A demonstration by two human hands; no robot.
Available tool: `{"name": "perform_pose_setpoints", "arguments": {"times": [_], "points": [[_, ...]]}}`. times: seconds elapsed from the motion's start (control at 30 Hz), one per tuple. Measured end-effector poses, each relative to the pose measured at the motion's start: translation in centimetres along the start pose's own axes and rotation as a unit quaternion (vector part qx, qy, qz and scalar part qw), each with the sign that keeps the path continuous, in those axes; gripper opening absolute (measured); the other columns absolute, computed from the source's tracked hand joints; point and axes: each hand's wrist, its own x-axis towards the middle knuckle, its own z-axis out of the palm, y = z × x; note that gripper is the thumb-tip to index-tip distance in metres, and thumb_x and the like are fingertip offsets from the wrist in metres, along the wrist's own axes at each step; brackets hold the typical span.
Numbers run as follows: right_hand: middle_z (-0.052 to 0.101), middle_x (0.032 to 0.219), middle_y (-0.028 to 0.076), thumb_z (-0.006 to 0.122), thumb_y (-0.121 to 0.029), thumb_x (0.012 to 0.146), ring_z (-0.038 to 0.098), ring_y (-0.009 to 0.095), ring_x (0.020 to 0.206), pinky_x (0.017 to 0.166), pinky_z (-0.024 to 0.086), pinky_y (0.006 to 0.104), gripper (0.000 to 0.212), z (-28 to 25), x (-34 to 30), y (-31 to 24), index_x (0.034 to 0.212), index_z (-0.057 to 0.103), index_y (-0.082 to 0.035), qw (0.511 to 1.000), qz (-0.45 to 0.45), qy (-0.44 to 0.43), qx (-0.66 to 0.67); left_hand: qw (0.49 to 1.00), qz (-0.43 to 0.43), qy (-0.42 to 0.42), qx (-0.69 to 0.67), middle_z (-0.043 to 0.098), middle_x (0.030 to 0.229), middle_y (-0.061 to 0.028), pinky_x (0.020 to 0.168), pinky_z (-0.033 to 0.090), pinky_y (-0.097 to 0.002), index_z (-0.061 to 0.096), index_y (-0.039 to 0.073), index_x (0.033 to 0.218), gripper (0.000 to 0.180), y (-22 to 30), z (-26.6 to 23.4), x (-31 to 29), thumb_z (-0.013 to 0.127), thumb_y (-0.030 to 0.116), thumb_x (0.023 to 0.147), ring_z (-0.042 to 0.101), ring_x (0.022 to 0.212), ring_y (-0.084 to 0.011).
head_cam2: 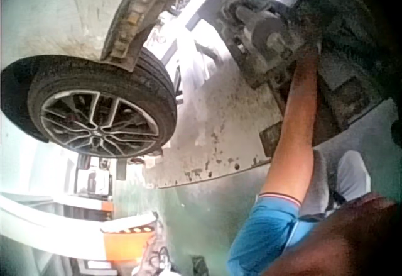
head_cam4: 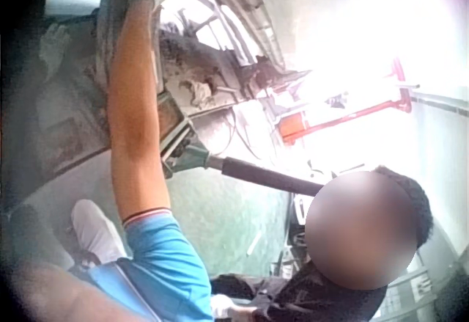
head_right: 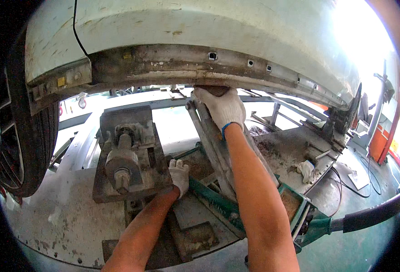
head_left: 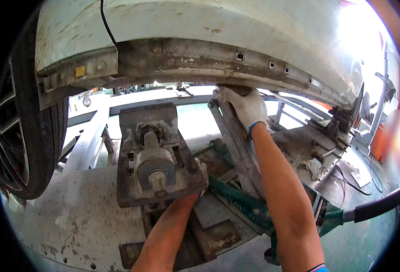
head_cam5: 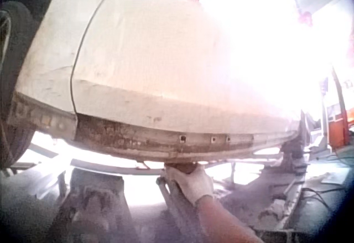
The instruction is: The person kneels under a raised vehicle and uses a hydraulic floor jack to support a metal frame attached to the suspension. They repeatedly pump the jack handle to raise and lower the frame while stabilizing it with their hands.
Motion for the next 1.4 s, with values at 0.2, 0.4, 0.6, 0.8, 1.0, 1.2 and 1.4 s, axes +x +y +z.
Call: {"name": "perform_pose_setpoints", "arguments": {"times": [0.2,0.4,0.6,0.8,1.0,1.2,1.4], "points": [[0.074,0.114,0.019,0.074,-0.071,0.078,0.072,0.029,0.101,0.096,0.054,0.0376,0.091,-2.1,-0.2,2.2,0.125,0.063,0.007,0.999,-0.017,-0.019,0.022,0.938,0.244,-0.034,0.244,0.065,0.086,-0.0089,0.063,0.053,-0.0375,0.062,0.011,0.078,0.024,3.1,-4.1,1.1,0.049,0.011,0.098,0.064,0.084,-0.0208],[0.071,0.115,0.029,0.068,-0.056,0.091,0.071,0.038,0.106,0.096,0.056,0.0445,0.073,-5.0,-7.2,-5.3,0.123,0.065,0.009,0.960,0.037,-0.155,-0.232,0.921,0.167,-0.229,0.266,0.052,0.148,-0.0135,0.115,0.041,-0.0444,0.066,0.015,0.130,0.037,3.2,-10.2,0.7,0.060,0.021,0.094,0.043,0.143,-0.0345],[0.069,0.112,0.016,0.066,-0.041,0.099,0.067,0.027,0.107,0.098,0.052,0.0405,0.053,-29.3,-29.3,-2.6,0.130,0.061,0.002,0.929,-0.194,0.268,-0.166,0.923,0.123,-0.284,0.229,0.042,0.159,-0.0122,0.118,0.041,-0.0461,0.058,0.015,0.140,0.047,7.1,-11.9,0.6,0.057,0.011,0.093,0.035,0.150,-0.0370],[0.065,0.105,0.010,0.077,-0.036,0.094,0.064,0.019,0.100,0.091,0.052,0.0345,0.049,-35.0,-29.5,5.2,0.122,0.060,-0.001,0.874,-0.037,0.481,0.060,0.900,0.137,-0.313,0.269,0.052,0.146,-0.0113,0.116,0.043,-0.0431,0.061,0.008,0.133,0.039,7.1,-9.5,1.3,0.051,0.013,0.096,0.041,0.145,-0.0330],[0.062,0.089,0.007,0.083,-0.025,0.087,0.064,0.016,0.078,0.071,0.056,0.0313,0.048,-34.2,-25.2,7.8,0.119,0.055,-0.001,0.866,0.028,0.428,0.258,0.939,0.111,-0.262,0.194,0.044,0.130,-0.0074,0.103,0.044,-0.0387,0.048,0.016,0.137,0.040,2.8,-3.9,1.0,0.048,0.014,0.097,0.041,0.129,-0.0267],[0.057,0.084,0.006,0.072,-0.008,0.085,0.059,0.017,0.074,0.072,0.054,0.0320,0.045,-36.8,-25.5,11.1,0.125,0.052,-0.002,0.879,-0.038,0.312,0.357,0.922,0.130,-0.265,0.252,0.044,0.140,-0.0096,0.109,0.042,-0.0438,0.047,0.017,0.139,0.044,4.6,-6.1,0.4,0.050,0.021,0.095,0.037,0.141,-0.0299],[0.050,0.077,0.000,0.076,-0.012,0.087,0.050,0.013,0.065,0.065,0.048,0.0303,0.038,-36.1,-23.6,11.4,0.116,0.051,-0.008,0.879,-0.123,0.104,0.448,0.962,0.134,-0.153,0.183,0.051,0.143,-0.0116,0.104,0.051,-0.0497,0.063,0.016,0.125,0.040,-1.5,-3.7,1.4,0.060,0.012,0.086,0.041,0.141,-0.0369]]}}
